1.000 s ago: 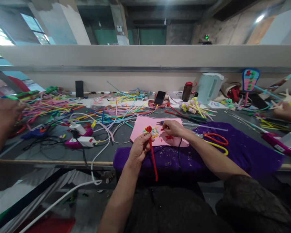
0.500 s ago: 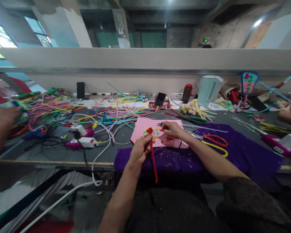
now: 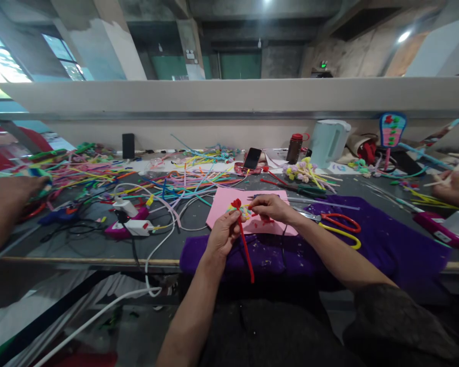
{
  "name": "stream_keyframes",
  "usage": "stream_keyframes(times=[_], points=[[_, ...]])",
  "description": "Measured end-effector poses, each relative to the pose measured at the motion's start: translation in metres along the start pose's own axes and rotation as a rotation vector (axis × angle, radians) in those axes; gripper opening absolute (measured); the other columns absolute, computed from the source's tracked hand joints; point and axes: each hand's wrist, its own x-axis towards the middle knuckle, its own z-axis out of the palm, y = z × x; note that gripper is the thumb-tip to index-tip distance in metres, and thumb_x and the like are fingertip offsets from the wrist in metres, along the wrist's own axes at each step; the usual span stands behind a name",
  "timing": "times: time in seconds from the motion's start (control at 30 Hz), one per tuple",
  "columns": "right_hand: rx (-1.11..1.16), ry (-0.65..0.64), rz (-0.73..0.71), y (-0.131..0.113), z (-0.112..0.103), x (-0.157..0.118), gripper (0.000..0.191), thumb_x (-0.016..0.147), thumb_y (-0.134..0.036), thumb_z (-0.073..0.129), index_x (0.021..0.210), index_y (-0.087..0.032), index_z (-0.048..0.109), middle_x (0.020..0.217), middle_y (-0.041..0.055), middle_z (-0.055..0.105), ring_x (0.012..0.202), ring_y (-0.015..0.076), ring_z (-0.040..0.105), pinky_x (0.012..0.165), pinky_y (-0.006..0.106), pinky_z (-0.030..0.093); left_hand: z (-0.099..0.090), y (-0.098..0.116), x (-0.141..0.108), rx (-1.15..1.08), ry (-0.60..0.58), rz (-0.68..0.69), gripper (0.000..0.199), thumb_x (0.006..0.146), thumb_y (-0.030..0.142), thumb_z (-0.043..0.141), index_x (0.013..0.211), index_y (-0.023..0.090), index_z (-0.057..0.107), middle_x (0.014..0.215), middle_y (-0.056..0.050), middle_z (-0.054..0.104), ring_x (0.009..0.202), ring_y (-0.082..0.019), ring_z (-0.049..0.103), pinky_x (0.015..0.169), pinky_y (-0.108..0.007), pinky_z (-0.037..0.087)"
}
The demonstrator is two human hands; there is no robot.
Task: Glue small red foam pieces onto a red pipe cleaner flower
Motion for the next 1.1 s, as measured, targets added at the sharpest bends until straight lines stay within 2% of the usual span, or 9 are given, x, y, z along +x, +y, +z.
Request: stream_keyframes(times=[0.13, 0.27, 0.67, 0.87, 0.97, 1.1], points=[[0.050, 0.008, -0.021, -0.013, 0.003, -0.010, 0.023, 0.072, -0.030, 0.057, 0.083, -0.011, 0.064, 0.050, -0.0040, 0.051, 0.037, 0.0056, 0.045, 0.036, 0.017, 0.035, 0.007, -0.001, 0.005, -0.012, -0.005, 0.018, 0.021, 0.068, 0.030, 0.065, 0.077, 0.013, 0.057, 0.064, 0.002, 0.061, 0.034, 0.001, 0.038, 0.029, -0.011, 0.022], [0.057, 0.014, -0.012, -0.016, 0.005, -0.013, 0.021, 0.070, -0.031, 0.059, 0.076, -0.011, 0.063, 0.052, -0.0036, 0.052, 0.038, 0.0046, 0.044, 0.036, 0.016, 0.035, 0.008, -0.004, 0.005, 0.021, 0.010, 0.009, 0.023, 0.067, 0.031, 0.066, 0.075, 0.012, 0.058, 0.064, 0.002, 0.060, 0.034, 0.001, 0.038, 0.030, -0.011, 0.021], [-0.031, -0.033, -0.004, -0.008, 0.012, -0.011, 0.019, 0.073, -0.032, 0.055, 0.071, -0.013, 0.061, 0.053, -0.0039, 0.050, 0.039, 0.0045, 0.044, 0.037, 0.016, 0.037, 0.006, -0.007, -0.002, 0.196, -0.002, 0.062, 0.027, 0.066, 0.037, 0.066, 0.070, 0.012, 0.059, 0.043, 0.004, 0.051, 0.031, -0.001, 0.036, 0.032, -0.015, 0.022], [-0.109, 0.007, -0.066, -0.010, 0.014, -0.014, 0.016, 0.072, -0.027, 0.055, 0.072, -0.013, 0.061, 0.056, -0.0028, 0.052, 0.043, 0.0046, 0.046, 0.039, 0.014, 0.037, 0.007, -0.009, -0.001, 0.257, 0.009, 0.106, 0.028, 0.066, 0.038, 0.066, 0.071, 0.012, 0.056, 0.056, 0.001, 0.060, 0.033, -0.002, 0.040, 0.031, -0.015, 0.025], [-0.040, 0.013, -0.036, -0.011, 0.014, -0.013, 0.016, 0.071, -0.028, 0.058, 0.071, -0.012, 0.060, 0.056, -0.0030, 0.052, 0.043, 0.0042, 0.045, 0.038, 0.015, 0.037, 0.009, -0.010, -0.001, 0.262, 0.003, 0.094, 0.027, 0.066, 0.038, 0.065, 0.070, 0.012, 0.055, 0.057, 0.002, 0.059, 0.032, -0.001, 0.039, 0.031, -0.015, 0.024], [0.155, -0.081, 0.016, -0.008, 0.011, -0.012, 0.021, 0.071, -0.033, 0.060, 0.070, -0.012, 0.059, 0.052, -0.0039, 0.050, 0.040, 0.0044, 0.043, 0.038, 0.016, 0.035, 0.009, -0.009, -0.002, 0.250, -0.036, 0.082, 0.027, 0.068, 0.038, 0.063, 0.068, 0.013, 0.054, 0.054, 0.003, 0.056, 0.032, -0.001, 0.039, 0.031, -0.014, 0.024]])
